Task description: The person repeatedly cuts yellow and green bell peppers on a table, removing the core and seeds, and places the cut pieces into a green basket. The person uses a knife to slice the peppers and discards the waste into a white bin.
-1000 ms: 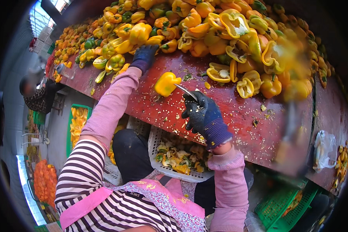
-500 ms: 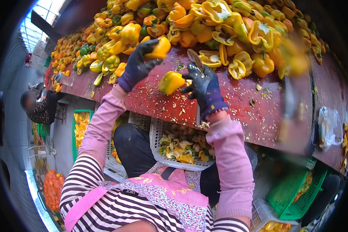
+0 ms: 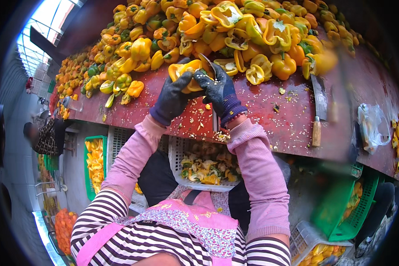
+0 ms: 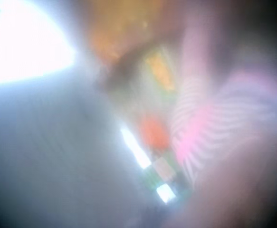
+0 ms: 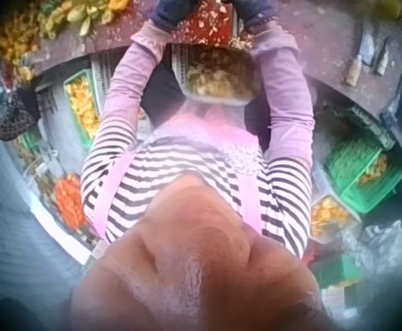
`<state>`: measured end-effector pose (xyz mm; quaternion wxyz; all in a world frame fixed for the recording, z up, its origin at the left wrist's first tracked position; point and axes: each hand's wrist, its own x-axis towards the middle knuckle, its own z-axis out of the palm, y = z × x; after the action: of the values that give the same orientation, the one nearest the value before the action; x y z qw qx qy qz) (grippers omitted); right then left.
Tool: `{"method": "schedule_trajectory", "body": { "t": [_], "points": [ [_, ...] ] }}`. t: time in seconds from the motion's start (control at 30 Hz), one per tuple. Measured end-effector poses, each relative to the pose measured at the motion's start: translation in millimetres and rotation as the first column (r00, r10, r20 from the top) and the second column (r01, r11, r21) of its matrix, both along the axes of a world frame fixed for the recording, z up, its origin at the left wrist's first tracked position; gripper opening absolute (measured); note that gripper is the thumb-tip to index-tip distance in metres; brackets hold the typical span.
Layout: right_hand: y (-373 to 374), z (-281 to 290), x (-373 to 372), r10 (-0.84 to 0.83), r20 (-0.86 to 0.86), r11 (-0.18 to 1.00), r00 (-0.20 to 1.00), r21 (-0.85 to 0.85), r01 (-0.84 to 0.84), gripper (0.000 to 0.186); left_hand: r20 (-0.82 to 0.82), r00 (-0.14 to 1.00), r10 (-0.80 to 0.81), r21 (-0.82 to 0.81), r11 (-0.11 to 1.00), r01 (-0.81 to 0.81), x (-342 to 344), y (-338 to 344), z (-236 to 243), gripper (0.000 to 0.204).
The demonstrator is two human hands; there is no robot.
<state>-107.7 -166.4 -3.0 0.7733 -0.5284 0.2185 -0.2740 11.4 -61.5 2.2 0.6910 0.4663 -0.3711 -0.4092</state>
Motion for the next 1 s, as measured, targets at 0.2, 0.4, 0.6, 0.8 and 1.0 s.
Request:
{"method": "schedule_trajectory", "body": {
  "t": [0.2, 0.4, 0.6, 0.8, 1.0],
  "points": [
    [-17, -14, 0, -0.175, -0.255, 0.984, 0.951, -0.066, 0.164, 0.043, -0.658, 0.753, -0.007, 0.023, 0.999, 0.029, 37, 9, -30, 0.046],
    [-26, -22, -6, -0.396, -0.169, 0.568, 0.903, -0.817, 0.097, 0.053, -0.352, 0.925, -0.145, 0.213, 0.95, 0.23, 52, 27, -9, 0.055],
    [-10, -21, 9, 0.167, -0.33, 0.872, 0.929, -0.39, -0.295, 0.045, 0.317, 0.896, -0.311, 0.601, 0.797, 0.064, 26, 29, 20, 0.051],
    [8, -18, 21, 0.076, 0.029, 0.958, 0.997, 0.274, -0.081, 0.039, 0.007, 0.991, 0.133, 0.188, 0.973, -0.132, 6, 14, 4, 0.043],
    [12, -17, 14, 0.051, -0.188, 0.994, 0.981, -0.084, -0.068, 0.027, -0.626, 0.771, 0.115, 0.019, 0.991, -0.132, 23, 8, -27, 0.034]
  ]
}}
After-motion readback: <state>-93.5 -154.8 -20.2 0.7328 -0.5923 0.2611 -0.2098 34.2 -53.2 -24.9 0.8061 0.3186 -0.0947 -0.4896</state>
